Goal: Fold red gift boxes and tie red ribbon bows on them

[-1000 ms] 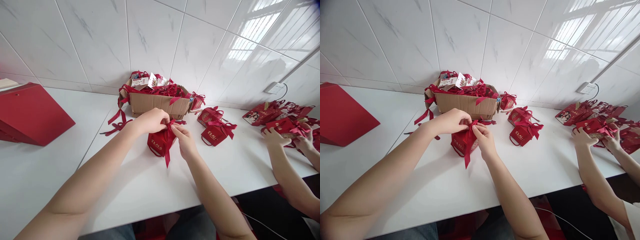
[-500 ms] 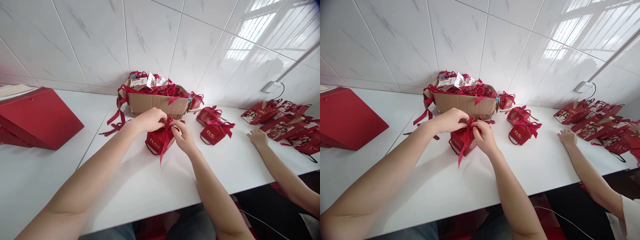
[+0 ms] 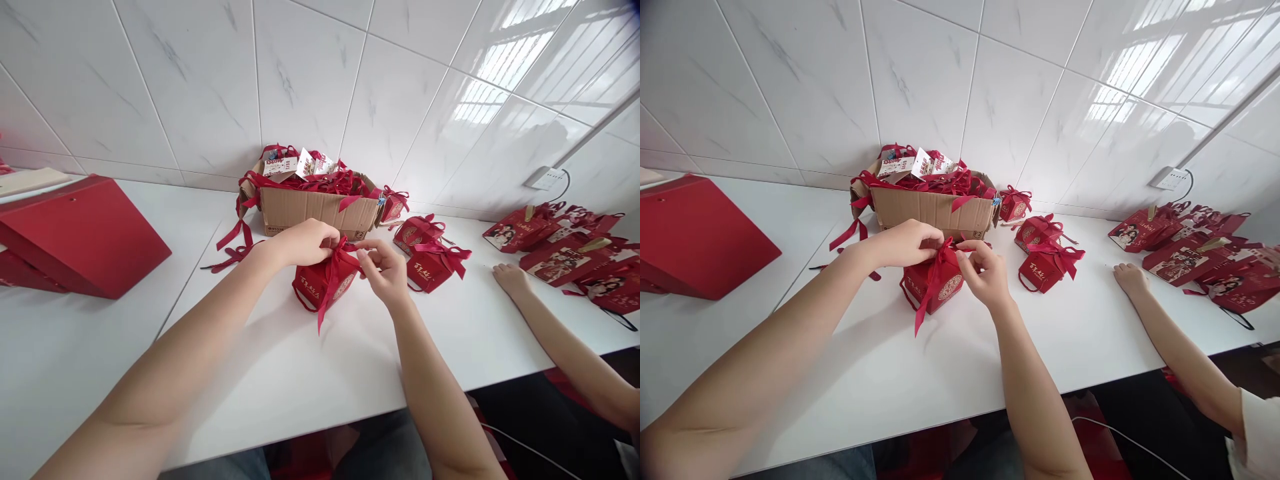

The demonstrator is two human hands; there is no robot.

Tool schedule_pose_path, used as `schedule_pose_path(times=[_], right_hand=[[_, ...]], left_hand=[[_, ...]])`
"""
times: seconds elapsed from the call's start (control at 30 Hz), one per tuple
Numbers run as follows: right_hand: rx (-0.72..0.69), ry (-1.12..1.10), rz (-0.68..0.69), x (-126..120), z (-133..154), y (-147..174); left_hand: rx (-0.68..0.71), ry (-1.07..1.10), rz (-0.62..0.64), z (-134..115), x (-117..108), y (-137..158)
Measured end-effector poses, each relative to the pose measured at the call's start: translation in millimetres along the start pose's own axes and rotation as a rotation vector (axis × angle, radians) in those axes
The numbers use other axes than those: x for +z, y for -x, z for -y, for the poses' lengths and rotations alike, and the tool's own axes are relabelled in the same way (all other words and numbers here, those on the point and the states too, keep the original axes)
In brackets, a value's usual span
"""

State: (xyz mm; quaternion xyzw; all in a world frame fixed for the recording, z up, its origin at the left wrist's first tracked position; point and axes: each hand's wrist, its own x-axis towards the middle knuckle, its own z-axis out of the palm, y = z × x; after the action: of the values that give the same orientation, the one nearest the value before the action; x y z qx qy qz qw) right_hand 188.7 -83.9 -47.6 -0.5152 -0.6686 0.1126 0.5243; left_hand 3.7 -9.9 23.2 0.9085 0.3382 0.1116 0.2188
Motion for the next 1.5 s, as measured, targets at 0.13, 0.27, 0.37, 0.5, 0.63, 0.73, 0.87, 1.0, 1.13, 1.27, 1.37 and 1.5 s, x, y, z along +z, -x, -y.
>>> schedule_pose_path(times=[0.13,0.27,0.37,0.5,0.63,0.73,0.87,1.0,1.13,1.27,1.37,1.5], right_hand=[[-0.068,0.191,-0.182,-1.6,-3.1,-4.1],[-0.144,0.257,-0.251,-0.4,-10.4,-10.4],[-0.012,0.231,-0.276,-0.7,-19.0,-12.9],[0.063,0.028,-0.174,0.6,-25.0,-12.8],[-0.020,-0.060,0.080,2.3,-18.0,-10.1],[-0.046,-0.036,0.151,2.6,-11.4,-8.4],[-0.047,0.000,0.069,4.6,-9.1,-7.7],[-0.061,0.003,-0.011,6.8,-10.8,-7.6],[-0.107,-0.015,-0.033,7.2,-12.5,-7.5],[-0.134,-0.004,-0.037,6.4,-12.4,-7.6],[-0.148,0.017,-0.038,6.2,-11.7,-7.6],[-0.150,0.001,-0.038,7.4,-13.0,-7.4]], left_hand=[[0.008,0.003,0.011,0.5,0.4,-0.1],[0.022,-0.005,0.015,-0.3,0.1,0.6],[0.019,-0.013,0.025,-2.2,-0.5,1.6],[0.017,-0.050,0.028,-6.3,1.0,2.3],[0.056,-0.076,0.042,-7.4,4.9,1.4],[0.072,-0.062,0.053,-4.7,5.8,0.2],[0.078,-0.055,0.038,-1.8,2.9,-0.4],[0.073,-0.072,0.007,-2.6,0.0,0.3],[0.020,-0.089,-0.012,-3.2,-1.4,1.4],[-0.006,-0.086,-0.030,-4.0,-2.5,2.3],[0.000,-0.080,-0.033,-4.2,-3.7,2.6],[-0.003,-0.079,-0.041,0.6,-5.2,2.3]])
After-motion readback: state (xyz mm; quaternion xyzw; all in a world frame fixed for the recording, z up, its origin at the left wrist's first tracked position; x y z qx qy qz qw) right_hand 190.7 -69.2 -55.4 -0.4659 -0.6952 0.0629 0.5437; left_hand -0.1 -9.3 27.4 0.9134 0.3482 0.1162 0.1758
